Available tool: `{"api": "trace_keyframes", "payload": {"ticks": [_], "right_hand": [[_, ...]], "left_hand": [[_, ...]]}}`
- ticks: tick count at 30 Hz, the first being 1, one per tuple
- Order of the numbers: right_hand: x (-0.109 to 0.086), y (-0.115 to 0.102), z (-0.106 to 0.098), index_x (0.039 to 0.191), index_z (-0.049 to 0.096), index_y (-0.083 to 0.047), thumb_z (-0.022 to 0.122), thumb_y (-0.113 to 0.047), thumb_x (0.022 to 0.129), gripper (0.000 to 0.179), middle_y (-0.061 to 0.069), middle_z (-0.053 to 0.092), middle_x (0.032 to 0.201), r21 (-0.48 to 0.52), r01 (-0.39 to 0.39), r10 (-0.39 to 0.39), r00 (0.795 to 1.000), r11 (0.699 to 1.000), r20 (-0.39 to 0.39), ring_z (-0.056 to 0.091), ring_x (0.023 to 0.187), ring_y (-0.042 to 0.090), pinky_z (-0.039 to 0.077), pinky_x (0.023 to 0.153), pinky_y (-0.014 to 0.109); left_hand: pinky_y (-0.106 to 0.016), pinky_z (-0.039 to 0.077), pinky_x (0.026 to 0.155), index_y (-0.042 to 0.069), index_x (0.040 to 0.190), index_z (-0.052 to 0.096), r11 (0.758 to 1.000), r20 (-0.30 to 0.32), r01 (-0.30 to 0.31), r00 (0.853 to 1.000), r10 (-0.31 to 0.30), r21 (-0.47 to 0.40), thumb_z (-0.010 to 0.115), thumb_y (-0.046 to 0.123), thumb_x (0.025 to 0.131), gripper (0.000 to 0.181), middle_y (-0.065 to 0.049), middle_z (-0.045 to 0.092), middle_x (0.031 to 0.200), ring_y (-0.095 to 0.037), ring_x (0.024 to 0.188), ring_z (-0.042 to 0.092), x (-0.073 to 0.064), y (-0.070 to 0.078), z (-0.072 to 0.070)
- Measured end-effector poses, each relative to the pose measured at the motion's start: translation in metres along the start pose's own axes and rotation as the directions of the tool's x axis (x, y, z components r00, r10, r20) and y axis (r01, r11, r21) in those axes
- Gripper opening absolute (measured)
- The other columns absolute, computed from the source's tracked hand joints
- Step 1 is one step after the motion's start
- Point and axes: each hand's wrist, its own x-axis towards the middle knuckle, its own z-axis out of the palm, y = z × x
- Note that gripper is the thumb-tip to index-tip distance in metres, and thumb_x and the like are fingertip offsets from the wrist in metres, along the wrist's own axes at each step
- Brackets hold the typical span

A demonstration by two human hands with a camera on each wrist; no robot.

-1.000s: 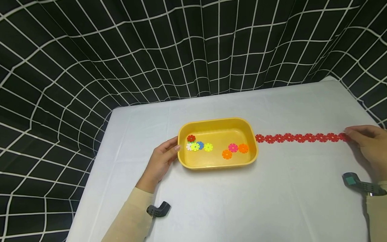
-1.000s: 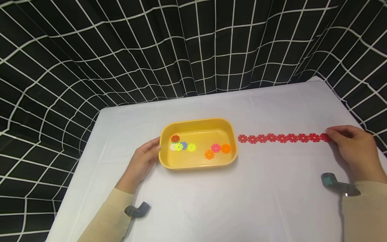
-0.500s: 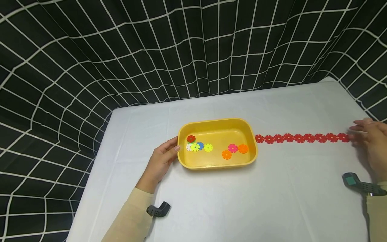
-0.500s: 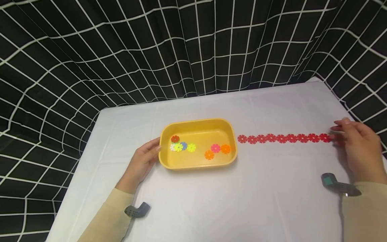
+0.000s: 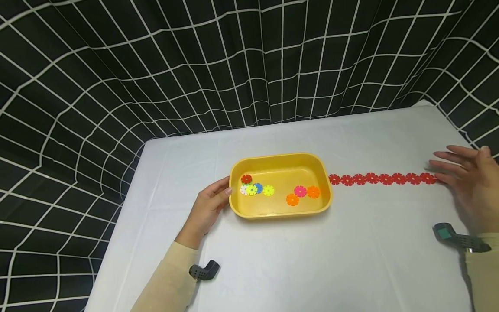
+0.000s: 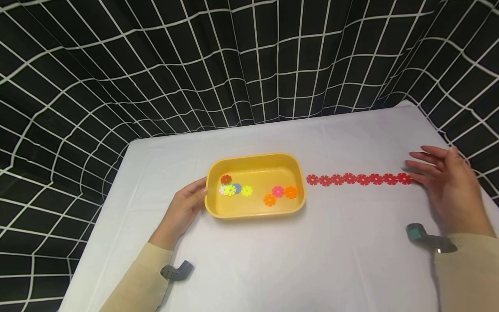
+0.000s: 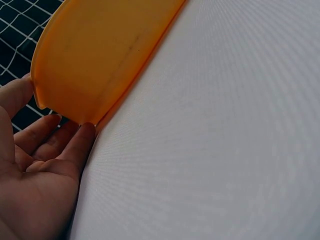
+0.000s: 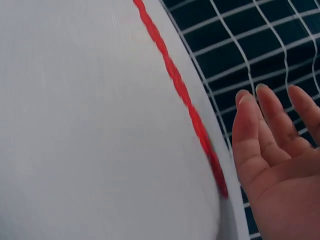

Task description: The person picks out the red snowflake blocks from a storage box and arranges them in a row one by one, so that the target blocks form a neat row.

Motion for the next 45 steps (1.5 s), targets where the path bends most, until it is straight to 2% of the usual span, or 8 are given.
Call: {"api": "trace_keyframes", "payload": {"ticks": [5,10,17,21,26,35,42,45], "right_hand": [[-0.001,-0.006,0.020,0.162,0.049,-0.008,0.044,-0.033,0.119,0.049,0.014,0.053,0.156,-0.025,-0.051,0.052,0.997,0.998,0.053,0.066,0.125,0.018,0.057,0.090,0.017],[0.002,-0.015,0.043,0.164,0.046,-0.013,0.039,-0.033,0.120,0.049,0.011,0.047,0.159,-0.053,-0.105,0.112,0.983,0.993,0.146,0.064,0.128,0.017,0.059,0.090,0.020],[0.001,-0.020,0.072,0.165,0.042,-0.008,0.027,-0.029,0.121,0.052,0.011,0.047,0.159,-0.042,-0.072,0.082,0.951,0.997,0.299,0.062,0.132,0.023,0.059,0.098,0.026],[-0.003,-0.023,0.089,0.166,0.040,-0.005,0.025,-0.028,0.120,0.053,0.014,0.047,0.160,-0.021,-0.043,0.047,0.921,0.999,0.386,0.061,0.135,0.025,0.056,0.103,0.027],[-0.008,-0.028,0.113,0.166,0.038,-0.003,0.028,-0.031,0.120,0.056,0.018,0.045,0.162,-0.025,-0.032,0.039,0.899,0.999,0.436,0.058,0.138,0.028,0.056,0.105,0.029],[-0.019,-0.035,0.154,0.166,0.040,-0.003,0.033,-0.037,0.118,0.059,0.020,0.048,0.161,-0.037,-0.023,0.038,0.876,0.999,0.482,0.056,0.140,0.033,0.056,0.106,0.034],[-0.021,-0.030,0.184,0.164,0.041,-0.002,0.034,-0.036,0.118,0.058,0.025,0.047,0.160,-0.024,-0.007,0.019,0.832,1.000,0.554,0.055,0.139,0.036,0.055,0.109,0.035],[-0.022,-0.026,0.198,0.163,0.042,-0.003,0.035,-0.035,0.118,0.056,0.025,0.047,0.159,-0.051,-0.016,0.042,0.823,0.999,0.566,0.055,0.138,0.037,0.055,0.109,0.036]], "left_hand": [[-0.036,0.051,0.112,-0.005,0.155,0.055,1.000,0.002,-0.002,1.000,0.002,0.004,0.067,0.006,0.109,0.049,-0.019,0.057,0.156,-0.031,0.143,0.056,0.000,0.000,-0.001],[-0.036,0.051,0.112,-0.004,0.155,0.055,1.000,0.003,-0.005,1.000,0.005,0.007,0.067,0.008,0.109,0.049,-0.018,0.058,0.155,-0.031,0.142,0.056,0.001,0.000,-0.002],[-0.036,0.051,0.113,-0.004,0.156,0.054,1.000,0.013,-0.010,1.000,0.010,0.005,0.068,0.009,0.109,0.051,-0.018,0.057,0.156,-0.030,0.143,0.056,0.002,0.000,-0.001],[-0.036,0.051,0.113,-0.004,0.156,0.054,1.000,0.016,-0.004,1.000,0.004,-0.001,0.068,0.009,0.109,0.051,-0.018,0.057,0.156,-0.030,0.142,0.056,0.002,-0.001,-0.002],[-0.037,0.050,0.113,-0.004,0.156,0.054,1.000,0.020,-0.008,1.000,0.008,-0.002,0.069,0.010,0.109,0.052,-0.018,0.058,0.156,-0.030,0.143,0.056,0.001,-0.001,-0.002],[-0.036,0.051,0.113,-0.004,0.156,0.054,1.000,0.014,-0.012,1.000,0.012,0.006,0.068,0.010,0.109,0.051,-0.018,0.058,0.155,-0.030,0.142,0.056,0.001,-0.001,-0.001],[-0.037,0.054,0.110,-0.006,0.155,0.055,1.000,0.003,-0.011,1.000,0.011,0.006,0.068,0.008,0.108,0.050,-0.020,0.059,0.153,-0.033,0.140,0.058,0.001,-0.002,0.000],[-0.036,0.054,0.110,-0.005,0.155,0.054,1.000,0.001,-0.007,1.000,0.007,0.009,0.068,0.009,0.108,0.051,-0.020,0.059,0.154,-0.033,0.140,0.058,0.001,-0.001,0.000]]}}
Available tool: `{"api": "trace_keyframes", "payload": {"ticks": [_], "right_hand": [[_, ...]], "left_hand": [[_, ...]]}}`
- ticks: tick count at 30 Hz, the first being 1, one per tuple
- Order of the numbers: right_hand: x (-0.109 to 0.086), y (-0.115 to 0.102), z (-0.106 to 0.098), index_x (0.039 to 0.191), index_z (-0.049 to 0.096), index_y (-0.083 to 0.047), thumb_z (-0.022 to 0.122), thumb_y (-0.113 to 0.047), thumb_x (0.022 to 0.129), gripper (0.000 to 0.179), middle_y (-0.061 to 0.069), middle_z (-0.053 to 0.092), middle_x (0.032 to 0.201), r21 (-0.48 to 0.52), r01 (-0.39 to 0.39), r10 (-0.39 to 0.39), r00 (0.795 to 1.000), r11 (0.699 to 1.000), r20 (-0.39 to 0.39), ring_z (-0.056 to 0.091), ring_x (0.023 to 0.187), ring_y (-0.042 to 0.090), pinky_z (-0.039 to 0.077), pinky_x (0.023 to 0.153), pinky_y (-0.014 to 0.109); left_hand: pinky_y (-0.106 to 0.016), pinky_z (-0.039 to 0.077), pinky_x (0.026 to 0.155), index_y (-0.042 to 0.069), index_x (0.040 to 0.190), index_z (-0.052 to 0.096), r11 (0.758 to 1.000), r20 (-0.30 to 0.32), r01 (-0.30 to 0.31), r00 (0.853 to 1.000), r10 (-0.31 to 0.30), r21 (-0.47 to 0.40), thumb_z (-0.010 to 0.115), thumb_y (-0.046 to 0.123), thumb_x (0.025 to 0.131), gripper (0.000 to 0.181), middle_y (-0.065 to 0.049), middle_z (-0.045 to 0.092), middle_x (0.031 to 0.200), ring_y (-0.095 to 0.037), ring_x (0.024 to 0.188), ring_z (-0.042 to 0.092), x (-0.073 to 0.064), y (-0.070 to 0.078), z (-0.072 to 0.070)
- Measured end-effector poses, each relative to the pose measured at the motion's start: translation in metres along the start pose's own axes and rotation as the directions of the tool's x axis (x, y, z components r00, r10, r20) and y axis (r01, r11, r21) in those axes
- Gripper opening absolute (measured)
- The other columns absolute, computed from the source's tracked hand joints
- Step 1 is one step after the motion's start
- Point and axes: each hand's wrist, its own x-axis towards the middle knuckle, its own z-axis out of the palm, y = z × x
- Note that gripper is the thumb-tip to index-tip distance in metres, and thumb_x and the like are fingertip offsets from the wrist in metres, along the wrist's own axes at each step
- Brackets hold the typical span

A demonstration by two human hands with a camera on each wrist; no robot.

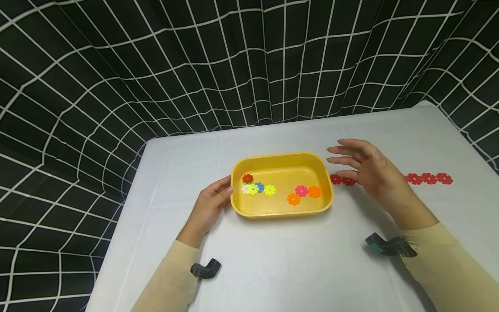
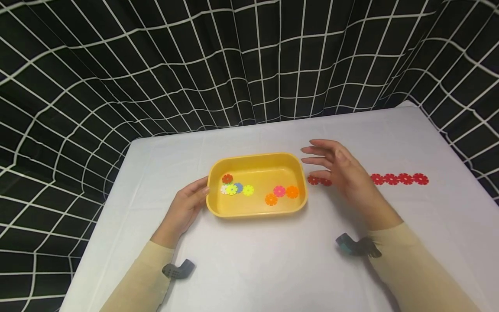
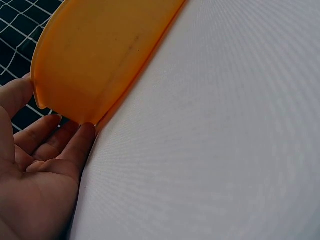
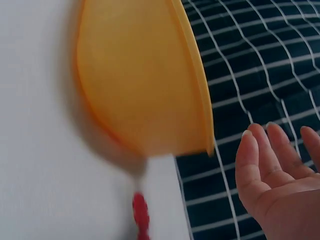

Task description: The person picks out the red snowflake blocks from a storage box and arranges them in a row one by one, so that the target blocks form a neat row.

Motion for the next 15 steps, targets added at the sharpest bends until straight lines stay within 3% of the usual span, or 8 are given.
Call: {"api": "trace_keyframes", "payload": {"ticks": [8,15], "right_hand": [[0.015,0.000,0.035,0.160,0.047,-0.011,0.036,-0.029,0.118,0.047,0.022,0.049,0.157,-0.067,-0.050,0.055,0.995,0.996,0.077,0.052,0.140,0.038,0.053,0.110,0.032],[0.031,0.006,0.063,0.161,0.046,-0.010,0.038,-0.026,0.116,0.048,0.014,0.052,0.157,-0.145,-0.084,0.100,0.989,0.986,0.109,0.054,0.139,0.040,0.055,0.109,0.038]], "left_hand": [[-0.037,0.053,0.110,-0.005,0.155,0.054,1.000,0.001,0.004,1.000,-0.004,0.001,0.068,0.009,0.108,0.051,-0.019,0.059,0.154,-0.032,0.140,0.058,0.000,-0.001,0.000],[-0.036,0.053,0.110,-0.003,0.156,0.055,1.000,-0.007,0.008,1.000,-0.008,0.007,0.068,0.009,0.108,0.050,-0.017,0.058,0.155,-0.031,0.140,0.058,0.000,0.001,0.000]]}}
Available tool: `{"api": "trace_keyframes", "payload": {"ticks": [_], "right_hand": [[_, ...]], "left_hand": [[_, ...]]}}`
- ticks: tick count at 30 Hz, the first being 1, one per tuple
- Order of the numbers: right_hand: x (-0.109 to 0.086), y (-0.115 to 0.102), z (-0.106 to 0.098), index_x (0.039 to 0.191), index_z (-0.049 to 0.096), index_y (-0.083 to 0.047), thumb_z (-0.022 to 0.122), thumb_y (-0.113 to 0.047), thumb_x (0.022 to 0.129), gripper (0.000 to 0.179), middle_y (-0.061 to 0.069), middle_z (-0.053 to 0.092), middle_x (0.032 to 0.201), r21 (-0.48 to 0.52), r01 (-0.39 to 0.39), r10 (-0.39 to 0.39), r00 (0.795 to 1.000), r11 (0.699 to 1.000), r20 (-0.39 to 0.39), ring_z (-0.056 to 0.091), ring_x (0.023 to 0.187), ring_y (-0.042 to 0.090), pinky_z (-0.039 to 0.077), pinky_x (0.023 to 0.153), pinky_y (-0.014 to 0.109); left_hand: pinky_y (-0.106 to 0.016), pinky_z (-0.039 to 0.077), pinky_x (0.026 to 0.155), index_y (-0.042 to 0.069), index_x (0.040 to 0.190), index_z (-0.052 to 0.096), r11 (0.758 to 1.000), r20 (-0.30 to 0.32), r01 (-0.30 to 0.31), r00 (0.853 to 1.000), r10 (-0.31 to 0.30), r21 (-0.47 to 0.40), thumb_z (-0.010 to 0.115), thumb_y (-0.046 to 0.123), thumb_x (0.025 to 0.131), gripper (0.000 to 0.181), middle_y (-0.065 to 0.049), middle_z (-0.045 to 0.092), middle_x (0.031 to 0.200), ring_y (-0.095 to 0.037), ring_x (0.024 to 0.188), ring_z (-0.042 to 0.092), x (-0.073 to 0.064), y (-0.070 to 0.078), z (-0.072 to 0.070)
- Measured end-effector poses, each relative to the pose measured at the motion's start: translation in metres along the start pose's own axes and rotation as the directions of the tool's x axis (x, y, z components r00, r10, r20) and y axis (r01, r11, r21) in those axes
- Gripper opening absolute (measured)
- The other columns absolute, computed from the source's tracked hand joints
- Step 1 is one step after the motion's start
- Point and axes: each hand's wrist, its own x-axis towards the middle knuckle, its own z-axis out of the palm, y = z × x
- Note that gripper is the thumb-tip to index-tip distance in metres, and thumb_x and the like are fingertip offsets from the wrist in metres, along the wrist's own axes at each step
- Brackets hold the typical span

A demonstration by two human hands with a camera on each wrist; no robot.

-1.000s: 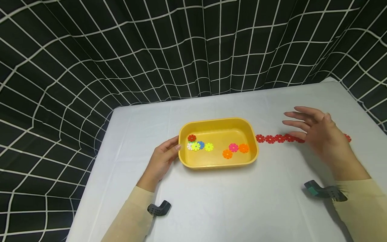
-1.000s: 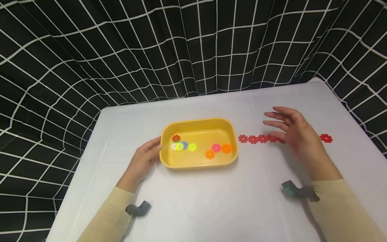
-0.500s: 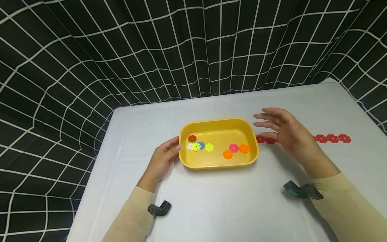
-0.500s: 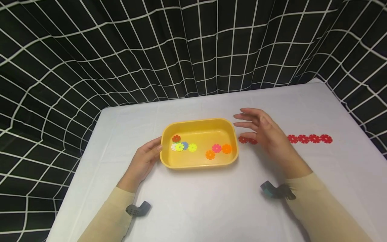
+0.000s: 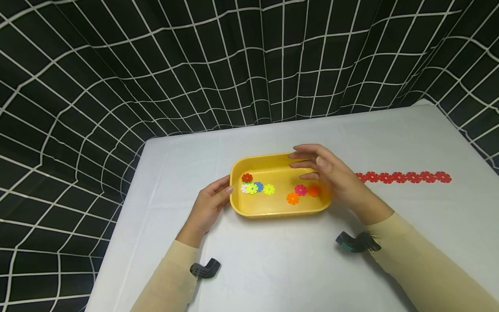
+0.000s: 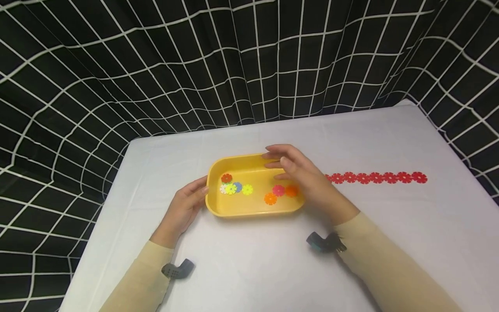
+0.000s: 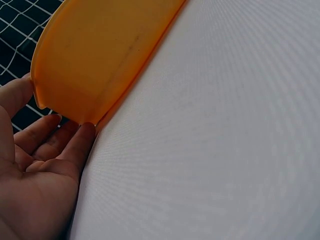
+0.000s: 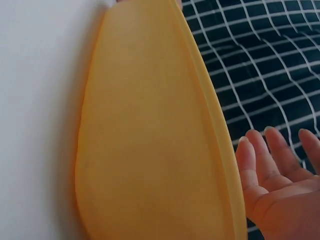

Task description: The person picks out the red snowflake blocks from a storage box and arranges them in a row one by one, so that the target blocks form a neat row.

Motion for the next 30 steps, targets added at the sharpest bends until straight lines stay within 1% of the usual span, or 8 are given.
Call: {"api": "trace_keyframes", "payload": {"ticks": [5,8,14,18,21,27,30], "right_hand": [[0.014,0.005,0.016,0.161,0.046,-0.009,0.041,-0.023,0.114,0.049,0.010,0.052,0.158,-0.012,-0.016,0.016,0.999,1.000,0.042,0.055,0.139,0.038,0.055,0.110,0.047],[0.024,0.006,0.025,0.161,0.047,-0.011,0.044,-0.027,0.115,0.049,0.009,0.052,0.158,-0.004,-0.023,0.024,0.998,1.000,0.064,0.055,0.139,0.037,0.054,0.110,0.051],[0.042,0.005,0.039,0.159,0.049,-0.010,0.047,-0.028,0.114,0.048,0.010,0.054,0.156,0.002,-0.029,0.029,0.995,1.000,0.092,0.056,0.139,0.035,0.051,0.111,0.058],[0.054,0.008,0.046,0.158,0.051,-0.014,0.049,-0.036,0.115,0.048,0.007,0.056,0.155,-0.014,-0.076,0.077,0.993,0.997,0.090,0.055,0.140,0.032,0.050,0.112,0.059],[0.063,0.012,0.051,0.157,0.052,-0.016,0.052,-0.043,0.114,0.051,0.007,0.057,0.154,-0.024,-0.112,0.114,0.990,0.993,0.088,0.053,0.141,0.032,0.049,0.114,0.060],[0.078,0.014,0.061,0.157,0.053,-0.015,0.052,-0.049,0.113,0.055,0.010,0.059,0.152,-0.043,-0.116,0.120,0.988,0.992,0.096,0.053,0.142,0.031,0.048,0.114,0.059],[0.085,0.017,0.065,0.156,0.054,-0.016,0.052,-0.050,0.113,0.055,0.010,0.061,0.151,-0.055,-0.133,0.138,0.985,0.990,0.099,0.052,0.142,0.031,0.049,0.114,0.058]], "left_hand": [[-0.036,0.054,0.110,-0.004,0.156,0.055,1.000,0.006,0.007,1.000,-0.007,-0.009,0.068,0.009,0.108,0.051,-0.017,0.057,0.156,-0.031,0.141,0.057,0.001,-0.001,-0.001],[-0.036,0.053,0.110,-0.004,0.156,0.055,1.000,0.007,0.007,1.000,-0.007,-0.011,0.068,0.009,0.108,0.051,-0.018,0.058,0.156,-0.031,0.141,0.058,0.001,-0.001,-0.001],[-0.036,0.053,0.111,-0.004,0.155,0.055,1.000,0.002,0.004,1.000,-0.004,-0.010,0.067,0.008,0.108,0.050,-0.018,0.058,0.155,-0.030,0.141,0.058,0.000,0.000,-0.001],[-0.036,0.053,0.111,-0.004,0.155,0.055,1.000,0.006,0.005,1.000,-0.004,-0.007,0.068,0.009,0.108,0.050,-0.017,0.059,0.155,-0.030,0.141,0.058,0.001,0.000,-0.001],[-0.036,0.053,0.110,-0.003,0.156,0.055,1.000,0.010,0.004,1.000,-0.004,-0.005,0.068,0.010,0.109,0.050,-0.016,0.058,0.155,-0.030,0.141,0.058,0.001,-0.001,-0.001],[-0.036,0.053,0.110,-0.003,0.156,0.055,1.000,0.017,0.001,1.000,-0.001,-0.003,0.068,0.011,0.109,0.051,-0.016,0.058,0.156,-0.030,0.141,0.057,0.001,0.000,-0.002],[-0.036,0.053,0.111,-0.003,0.156,0.055,1.000,0.022,-0.001,1.000,0.002,-0.001,0.068,0.010,0.109,0.051,-0.016,0.058,0.155,-0.030,0.141,0.057,0.001,0.000,-0.002]]}}
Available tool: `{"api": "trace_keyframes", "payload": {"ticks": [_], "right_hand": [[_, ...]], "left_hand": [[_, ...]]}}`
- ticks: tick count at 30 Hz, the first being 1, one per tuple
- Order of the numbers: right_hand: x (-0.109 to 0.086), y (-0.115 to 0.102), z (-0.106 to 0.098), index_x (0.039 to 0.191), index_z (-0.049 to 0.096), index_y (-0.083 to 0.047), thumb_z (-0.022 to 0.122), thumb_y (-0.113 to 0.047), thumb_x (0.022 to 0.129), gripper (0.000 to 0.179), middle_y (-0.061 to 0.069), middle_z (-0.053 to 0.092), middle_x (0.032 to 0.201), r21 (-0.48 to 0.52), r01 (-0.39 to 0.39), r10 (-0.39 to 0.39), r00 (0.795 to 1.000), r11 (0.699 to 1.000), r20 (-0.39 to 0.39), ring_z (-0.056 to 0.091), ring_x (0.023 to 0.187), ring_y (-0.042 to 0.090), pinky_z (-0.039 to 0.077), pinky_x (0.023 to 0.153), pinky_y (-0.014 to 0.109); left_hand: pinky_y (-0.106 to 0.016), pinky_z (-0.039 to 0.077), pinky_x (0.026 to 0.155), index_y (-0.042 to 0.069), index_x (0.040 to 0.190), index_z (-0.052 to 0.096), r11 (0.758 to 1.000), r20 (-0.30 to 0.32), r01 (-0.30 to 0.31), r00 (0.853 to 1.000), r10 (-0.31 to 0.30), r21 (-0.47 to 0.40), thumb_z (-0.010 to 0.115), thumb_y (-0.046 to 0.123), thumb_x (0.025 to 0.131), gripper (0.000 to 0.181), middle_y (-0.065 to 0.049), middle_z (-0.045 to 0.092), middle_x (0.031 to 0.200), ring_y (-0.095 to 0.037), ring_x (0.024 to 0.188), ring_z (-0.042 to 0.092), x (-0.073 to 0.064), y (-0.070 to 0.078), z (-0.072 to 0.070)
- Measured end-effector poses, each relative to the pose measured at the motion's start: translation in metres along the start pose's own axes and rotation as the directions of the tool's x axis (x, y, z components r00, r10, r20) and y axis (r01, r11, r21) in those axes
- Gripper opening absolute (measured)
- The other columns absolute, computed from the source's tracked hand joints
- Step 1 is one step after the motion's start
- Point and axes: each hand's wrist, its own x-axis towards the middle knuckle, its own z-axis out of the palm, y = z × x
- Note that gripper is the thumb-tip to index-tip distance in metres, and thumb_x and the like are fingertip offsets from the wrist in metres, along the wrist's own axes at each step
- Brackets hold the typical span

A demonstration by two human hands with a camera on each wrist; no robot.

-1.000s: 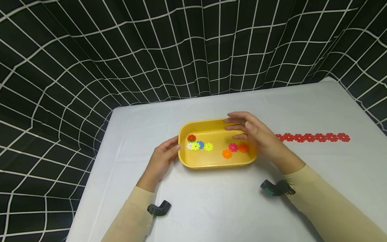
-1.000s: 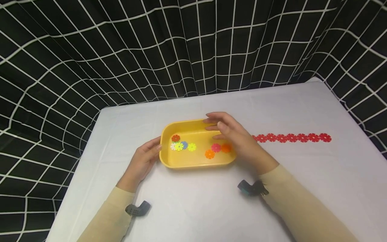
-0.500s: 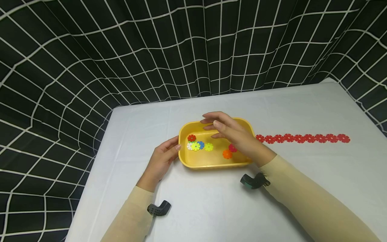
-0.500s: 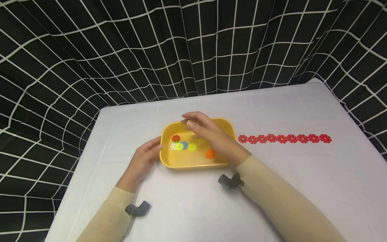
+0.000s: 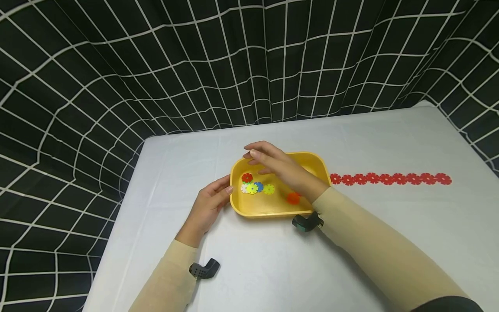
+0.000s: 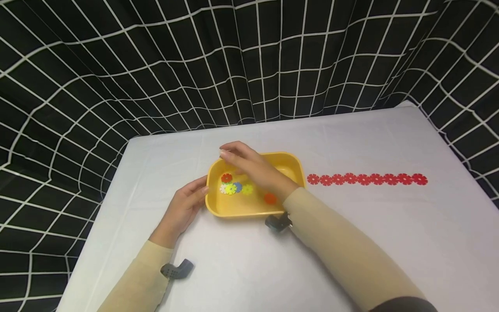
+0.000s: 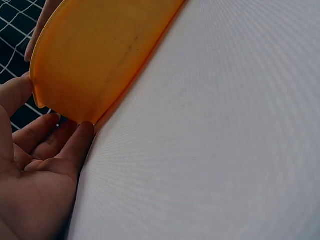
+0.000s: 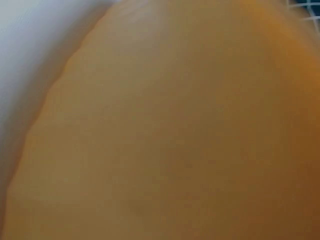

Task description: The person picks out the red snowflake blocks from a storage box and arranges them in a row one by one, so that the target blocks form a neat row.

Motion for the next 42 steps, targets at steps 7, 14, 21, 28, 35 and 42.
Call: {"api": "trace_keyframes", "payload": {"ticks": [7,14,21,28,35,42], "right_hand": [[0.011,0.013,0.003,0.151,0.058,-0.009,0.057,-0.052,0.111,0.058,0.012,0.061,0.149,0.041,-0.099,0.099,0.995,0.994,0.014,0.054,0.140,0.035,0.050,0.113,0.057],[0.016,0.025,0.004,0.151,0.060,-0.009,0.068,-0.049,0.107,0.059,0.008,0.063,0.148,0.007,-0.157,0.156,0.986,0.988,0.061,0.059,0.136,0.031,0.052,0.111,0.052],[0.022,0.041,0.008,0.147,0.063,-0.003,0.081,-0.016,0.101,0.051,0.012,0.066,0.142,-0.167,-0.073,0.091,0.991,0.983,0.101,0.061,0.133,0.028,0.045,0.118,0.040],[0.022,0.048,0.017,0.140,0.067,-0.002,0.074,0.002,0.099,0.042,0.009,0.067,0.137,-0.344,-0.066,0.086,0.995,0.937,0.043,0.059,0.129,0.026,0.045,0.117,0.039],[0.023,0.050,0.022,0.127,0.073,-0.004,0.076,0.003,0.100,0.029,0.004,0.066,0.117,-0.463,-0.055,0.072,0.997,0.885,0.018,0.058,0.112,0.025,0.052,0.103,0.036],[0.021,0.048,0.023,0.126,0.070,-0.002,0.077,0.007,0.097,0.032,0.006,0.065,0.112,-0.443,-0.042,0.053,0.999,0.896,0.012,0.058,0.107,0.026,0.054,0.098,0.035]], "left_hand": [[-0.037,0.052,0.112,-0.003,0.157,0.053,1.000,0.018,-0.011,1.000,0.011,-0.007,0.068,0.011,0.109,0.052,-0.018,0.057,0.156,-0.031,0.143,0.056,0.002,0.001,-0.001],[-0.037,0.051,0.113,-0.004,0.157,0.054,1.000,0.020,-0.014,1.000,0.014,-0.015,0.068,0.011,0.109,0.052,-0.018,0.058,0.156,-0.031,0.143,0.056,0.002,0.000,-0.002],[-0.038,0.051,0.113,-0.003,0.157,0.053,1.000,0.025,-0.010,1.000,0.010,-0.025,0.067,0.010,0.109,0.052,-0.017,0.057,0.157,-0.031,0.143,0.056,0.002,0.000,-0.003],[-0.037,0.051,0.113,-0.004,0.157,0.053,0.999,0.024,-0.012,1.000,0.013,-0.031,0.067,0.008,0.109,0.052,-0.017,0.057,0.157,-0.031,0.143,0.056,0.003,0.000,-0.002],[-0.037,0.051,0.112,-0.005,0.157,0.052,0.999,0.010,-0.002,1.000,0.003,-0.036,0.067,0.006,0.109,0.052,-0.019,0.057,0.156,-0.032,0.143,0.056,0.001,0.001,0.000],[-0.037,0.052,0.112,-0.005,0.157,0.052,1.000,0.006,-0.001,1.000,0.001,-0.029,0.066,0.006,0.109,0.051,-0.020,0.057,0.155,-0.032,0.142,0.056,0.000,0.001,0.001]]}}
